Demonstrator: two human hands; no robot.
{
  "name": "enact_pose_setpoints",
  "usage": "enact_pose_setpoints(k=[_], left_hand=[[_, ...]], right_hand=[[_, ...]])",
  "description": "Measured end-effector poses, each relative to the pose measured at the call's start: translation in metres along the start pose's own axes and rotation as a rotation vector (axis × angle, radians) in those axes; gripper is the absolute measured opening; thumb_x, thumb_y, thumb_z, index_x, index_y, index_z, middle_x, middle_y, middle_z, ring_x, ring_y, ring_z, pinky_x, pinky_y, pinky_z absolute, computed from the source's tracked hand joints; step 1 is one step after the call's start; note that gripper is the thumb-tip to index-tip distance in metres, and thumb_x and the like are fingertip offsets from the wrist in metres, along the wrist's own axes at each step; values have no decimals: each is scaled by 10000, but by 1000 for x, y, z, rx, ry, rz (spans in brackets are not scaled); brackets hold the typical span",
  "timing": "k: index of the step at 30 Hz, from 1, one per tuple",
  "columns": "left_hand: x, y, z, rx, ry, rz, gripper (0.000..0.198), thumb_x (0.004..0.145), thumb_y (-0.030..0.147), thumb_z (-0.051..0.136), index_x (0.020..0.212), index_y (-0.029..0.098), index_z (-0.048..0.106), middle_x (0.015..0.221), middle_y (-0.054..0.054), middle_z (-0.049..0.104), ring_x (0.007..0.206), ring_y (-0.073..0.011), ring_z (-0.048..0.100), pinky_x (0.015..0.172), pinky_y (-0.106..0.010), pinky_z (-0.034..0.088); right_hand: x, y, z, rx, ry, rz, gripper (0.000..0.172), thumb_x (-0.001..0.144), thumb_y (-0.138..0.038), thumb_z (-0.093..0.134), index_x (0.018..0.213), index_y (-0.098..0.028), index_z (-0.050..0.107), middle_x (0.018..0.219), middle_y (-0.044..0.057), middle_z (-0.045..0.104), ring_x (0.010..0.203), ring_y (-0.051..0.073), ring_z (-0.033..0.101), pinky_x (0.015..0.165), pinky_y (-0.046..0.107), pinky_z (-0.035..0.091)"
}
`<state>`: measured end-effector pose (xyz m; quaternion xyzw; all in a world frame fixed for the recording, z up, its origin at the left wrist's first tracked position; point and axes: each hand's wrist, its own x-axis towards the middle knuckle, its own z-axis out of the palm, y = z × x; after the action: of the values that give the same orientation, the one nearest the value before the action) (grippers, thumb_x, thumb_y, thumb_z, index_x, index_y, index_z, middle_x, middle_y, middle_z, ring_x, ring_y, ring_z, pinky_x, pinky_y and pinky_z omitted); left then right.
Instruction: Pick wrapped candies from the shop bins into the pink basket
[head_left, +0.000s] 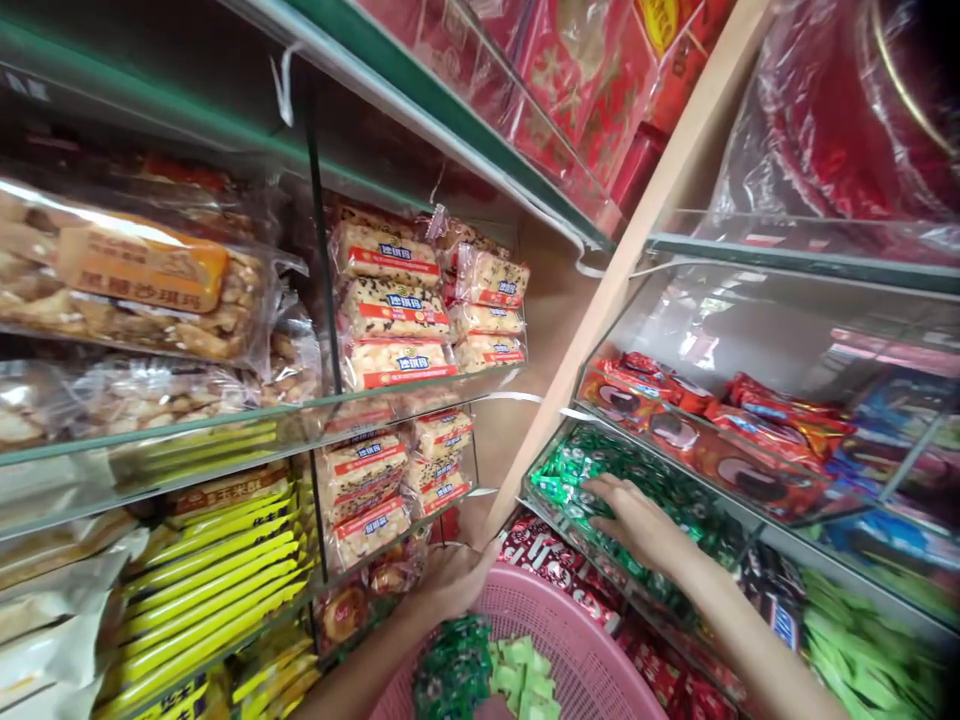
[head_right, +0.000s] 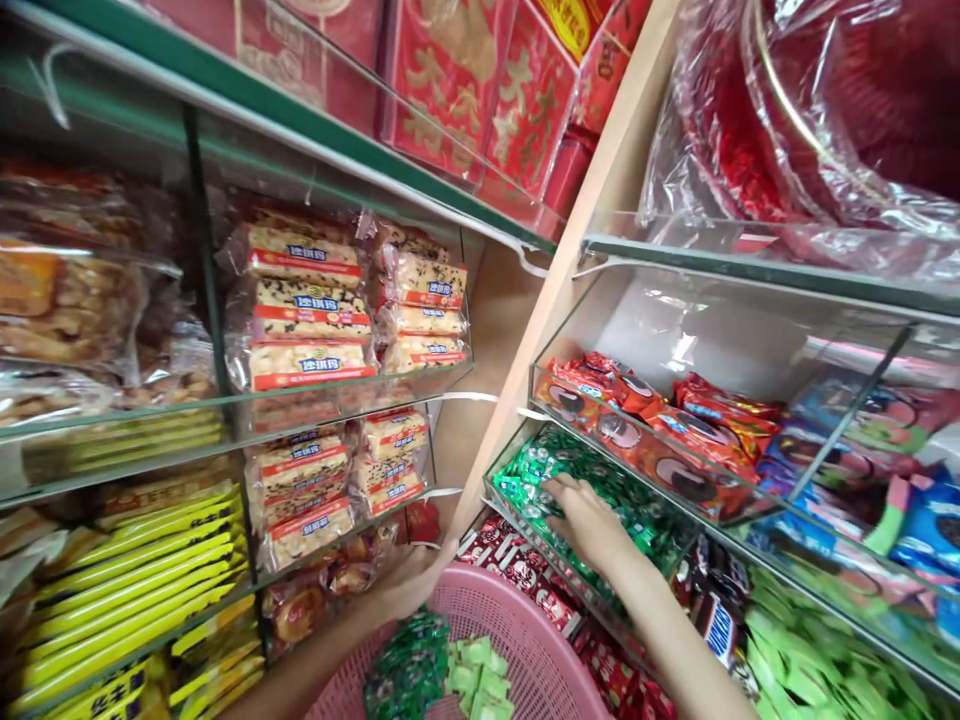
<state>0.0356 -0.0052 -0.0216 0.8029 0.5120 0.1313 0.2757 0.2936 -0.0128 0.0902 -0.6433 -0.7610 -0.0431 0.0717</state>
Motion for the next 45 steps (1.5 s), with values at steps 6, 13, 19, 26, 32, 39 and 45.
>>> enact_pose_setpoints(k=[6, 13, 19, 26, 32, 39, 45], left_hand=[[-2, 7, -4, 5, -4, -46, 885, 827, 651, -49, 762, 165, 688, 825, -126, 696, 856, -233, 632, 766, -300, 405], [1, 10, -1, -1, -18, -36, 913, 803, 687, -51, 798, 164, 699, 871, -159, 693, 909, -278, 628, 770, -336, 418], [1, 11, -1, 8, -26, -18, 874, 827, 663, -22, 838, 175, 702, 854, -133, 697, 926, -270, 626, 763, -319, 416], [1, 14, -1, 12, -35, -14, 844, 842, 639, -5, 823, 178, 702, 868, -135, 699, 940, -260, 623, 763, -300, 409], [4, 7, 4, 20, -12, 5, 868, 833, 649, -33, 825, 171, 691, 857, -144, 694, 893, -263, 632, 736, -310, 411], [3, 6, 1, 52, -4, 4, 861, 839, 643, -26, 801, 180, 699, 833, -137, 699, 888, -262, 634, 759, -323, 409], [3, 9, -1, 3, -11, -42, 888, 805, 701, -2, 847, 149, 693, 883, -158, 693, 940, -274, 623, 794, -329, 417]], right_hand=[[9, -2, -10, 38, -18, 4, 222, 791, -167, 490, 960, -217, 624, 987, 68, 616, 896, 201, 598, 775, 290, 425], [7, 0, -16, 80, 69, 93, 275, 790, -169, 506, 1053, -217, 572, 954, 49, 643, 861, 185, 603, 721, 261, 422], [3, -6, -10, -7, 67, 80, 248, 823, -165, 483, 1038, -188, 606, 1024, 82, 622, 962, 199, 585, 794, 274, 409], [-7, -25, -3, -102, 103, 69, 263, 865, -227, 478, 1105, -212, 584, 1035, 78, 574, 981, 208, 561, 781, 272, 426], [-7, -25, -8, -44, 174, 34, 267, 858, -155, 461, 1100, -174, 572, 1009, 80, 564, 953, 191, 558, 795, 265, 421], [-5, -22, -9, -14, 111, 73, 324, 841, -128, 477, 1158, -161, 538, 1100, 97, 573, 1044, 199, 539, 851, 280, 403], [-2, -32, -8, -83, 87, 83, 242, 846, -197, 515, 1076, -173, 587, 1030, 96, 594, 994, 223, 555, 784, 286, 418]])
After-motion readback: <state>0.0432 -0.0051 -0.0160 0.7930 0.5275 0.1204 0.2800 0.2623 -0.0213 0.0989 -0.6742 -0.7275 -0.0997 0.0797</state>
